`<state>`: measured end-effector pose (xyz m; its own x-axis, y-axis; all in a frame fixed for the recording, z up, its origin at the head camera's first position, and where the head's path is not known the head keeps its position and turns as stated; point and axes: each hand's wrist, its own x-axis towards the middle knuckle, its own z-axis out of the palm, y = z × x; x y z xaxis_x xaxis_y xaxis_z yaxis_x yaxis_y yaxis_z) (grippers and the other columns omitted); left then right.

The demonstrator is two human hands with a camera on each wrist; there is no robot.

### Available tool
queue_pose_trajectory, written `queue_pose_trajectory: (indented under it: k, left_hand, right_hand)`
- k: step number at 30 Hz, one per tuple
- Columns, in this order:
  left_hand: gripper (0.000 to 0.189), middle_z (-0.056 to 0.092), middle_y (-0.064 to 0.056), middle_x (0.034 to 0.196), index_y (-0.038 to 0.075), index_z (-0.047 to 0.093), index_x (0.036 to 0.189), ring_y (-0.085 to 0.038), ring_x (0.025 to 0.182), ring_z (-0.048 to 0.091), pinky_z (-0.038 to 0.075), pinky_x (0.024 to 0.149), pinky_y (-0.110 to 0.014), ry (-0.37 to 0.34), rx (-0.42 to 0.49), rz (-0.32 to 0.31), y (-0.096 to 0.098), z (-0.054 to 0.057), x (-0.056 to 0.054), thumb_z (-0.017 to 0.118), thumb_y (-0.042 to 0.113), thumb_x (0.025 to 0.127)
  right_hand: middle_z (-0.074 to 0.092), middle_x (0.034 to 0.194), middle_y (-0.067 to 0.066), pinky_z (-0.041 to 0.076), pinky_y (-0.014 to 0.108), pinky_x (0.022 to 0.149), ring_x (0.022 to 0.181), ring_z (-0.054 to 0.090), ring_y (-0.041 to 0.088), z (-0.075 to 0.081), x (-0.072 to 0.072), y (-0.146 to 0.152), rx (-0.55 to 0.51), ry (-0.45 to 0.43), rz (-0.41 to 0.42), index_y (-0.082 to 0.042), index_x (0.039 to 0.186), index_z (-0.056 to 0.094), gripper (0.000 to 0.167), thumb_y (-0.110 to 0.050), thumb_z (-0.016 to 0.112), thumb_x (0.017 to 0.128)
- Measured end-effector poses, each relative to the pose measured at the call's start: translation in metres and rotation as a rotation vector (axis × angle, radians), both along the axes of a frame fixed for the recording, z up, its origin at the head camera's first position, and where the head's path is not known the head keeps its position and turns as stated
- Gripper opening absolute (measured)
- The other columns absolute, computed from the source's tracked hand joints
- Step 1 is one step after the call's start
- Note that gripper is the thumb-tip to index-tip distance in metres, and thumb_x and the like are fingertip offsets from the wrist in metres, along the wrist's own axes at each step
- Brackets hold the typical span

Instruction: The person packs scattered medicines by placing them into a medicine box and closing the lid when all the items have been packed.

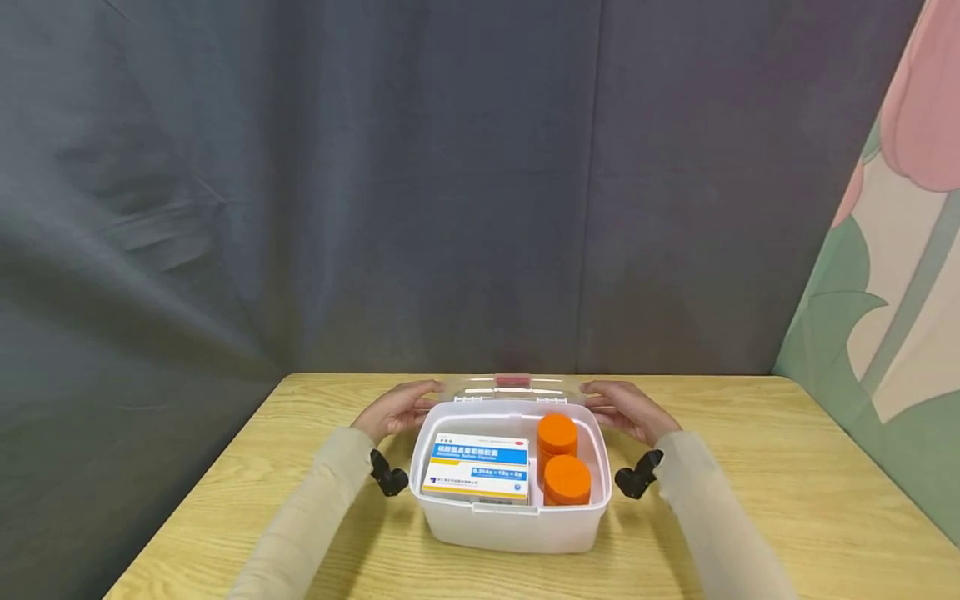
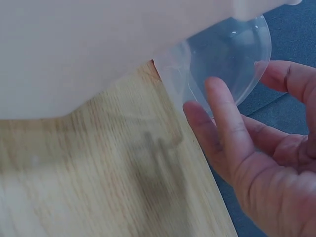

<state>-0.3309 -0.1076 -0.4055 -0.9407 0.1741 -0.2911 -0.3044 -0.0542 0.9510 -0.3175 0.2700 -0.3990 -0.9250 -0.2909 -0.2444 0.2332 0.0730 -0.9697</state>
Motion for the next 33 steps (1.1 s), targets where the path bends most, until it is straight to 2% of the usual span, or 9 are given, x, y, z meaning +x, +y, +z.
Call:
queue_pose_trajectory:
  k: [6,11,13,16,18,21,24,28,33]
  left_hand:
    - [0.042,0.051,-0.028,0.130,-0.006,0.052,0.129,-0.019,0.088,0.062,0.055,0.081,-0.029,0.017,0.002,-0.009,0.003,0.003,-0.002,0.060,0.013,0.092]
    - [0.042,0.059,-0.020,0.114,-0.006,0.050,0.131,-0.018,0.085,0.061,0.057,0.074,-0.028,0.030,0.006,-0.002,0.006,0.007,-0.005,0.057,0.011,0.094]
    - [0.043,0.059,-0.019,0.112,-0.006,0.049,0.134,-0.019,0.086,0.061,0.057,0.077,-0.030,0.036,0.010,-0.002,0.007,0.009,-0.006,0.057,0.011,0.094]
    - [0.045,0.059,-0.022,0.117,-0.004,0.047,0.136,-0.020,0.085,0.063,0.057,0.079,-0.033,0.042,0.022,-0.006,0.007,0.011,-0.006,0.057,0.009,0.094]
    - [0.046,0.059,-0.024,0.119,-0.004,0.047,0.137,-0.021,0.084,0.064,0.057,0.078,-0.034,0.052,0.036,-0.011,0.007,0.012,-0.006,0.057,0.007,0.094]
    - [0.048,0.061,-0.020,0.112,-0.003,0.046,0.138,-0.022,0.083,0.064,0.058,0.073,-0.031,0.058,0.042,-0.013,0.007,0.015,-0.006,0.057,0.004,0.092]
    - [0.049,0.061,-0.017,0.107,-0.003,0.046,0.139,-0.025,0.085,0.064,0.058,0.074,-0.032,0.061,0.059,-0.018,0.007,0.017,-0.006,0.055,0.002,0.091]
    - [0.052,0.058,-0.022,0.113,-0.001,0.045,0.141,-0.032,0.092,0.065,0.057,0.079,-0.038,0.070,0.100,-0.018,0.007,0.020,-0.006,0.054,-0.001,0.090]
    - [0.055,0.055,-0.030,0.123,0.002,0.044,0.143,-0.040,0.100,0.063,0.057,0.079,-0.040,0.092,0.133,-0.009,0.008,0.025,-0.005,0.052,-0.007,0.090]
  right_hand:
    - [0.061,0.111,0.010,0.053,0.031,0.084,0.091,0.068,0.017,0.002,-0.001,0.003,0.002,0.042,0.002,0.010,0.147,0.023,0.064,-0.023,0.052,0.101]
    - [0.050,0.131,0.022,0.051,0.033,0.089,0.096,0.067,0.020,0.005,0.000,0.003,-0.001,0.057,0.007,0.008,0.150,0.016,0.069,-0.022,0.054,0.101]
    - [0.040,0.140,0.028,0.050,0.033,0.090,0.098,0.067,0.021,0.007,0.000,0.003,-0.008,0.070,0.024,0.008,0.150,0.015,0.069,-0.021,0.053,0.101]
    - [0.033,0.146,0.030,0.050,0.033,0.090,0.100,0.067,0.023,0.008,0.001,0.005,-0.025,0.074,0.041,0.006,0.151,0.014,0.069,-0.020,0.054,0.101]
    - [0.038,0.143,0.028,0.050,0.034,0.090,0.100,0.067,0.024,0.009,0.001,0.005,-0.039,0.069,0.043,0.005,0.152,0.014,0.070,-0.020,0.054,0.101]
    - [0.052,0.133,0.020,0.050,0.035,0.089,0.099,0.067,0.024,0.012,0.000,0.007,-0.074,0.055,0.038,0.004,0.153,0.012,0.072,-0.017,0.055,0.100]
    - [0.061,0.121,0.012,0.051,0.036,0.089,0.098,0.068,0.024,0.014,0.000,0.007,-0.116,0.043,0.025,0.003,0.153,0.013,0.071,-0.014,0.057,0.099]
    - [0.065,0.113,0.007,0.051,0.038,0.088,0.098,0.068,0.024,0.016,0.001,0.007,-0.183,0.036,0.012,0.001,0.153,0.016,0.070,-0.008,0.058,0.098]
    - [0.065,0.113,0.004,0.051,0.041,0.088,0.105,0.065,0.025,0.019,0.001,0.007,-0.233,0.061,0.017,-0.001,0.153,0.017,0.071,-0.005,0.060,0.096]
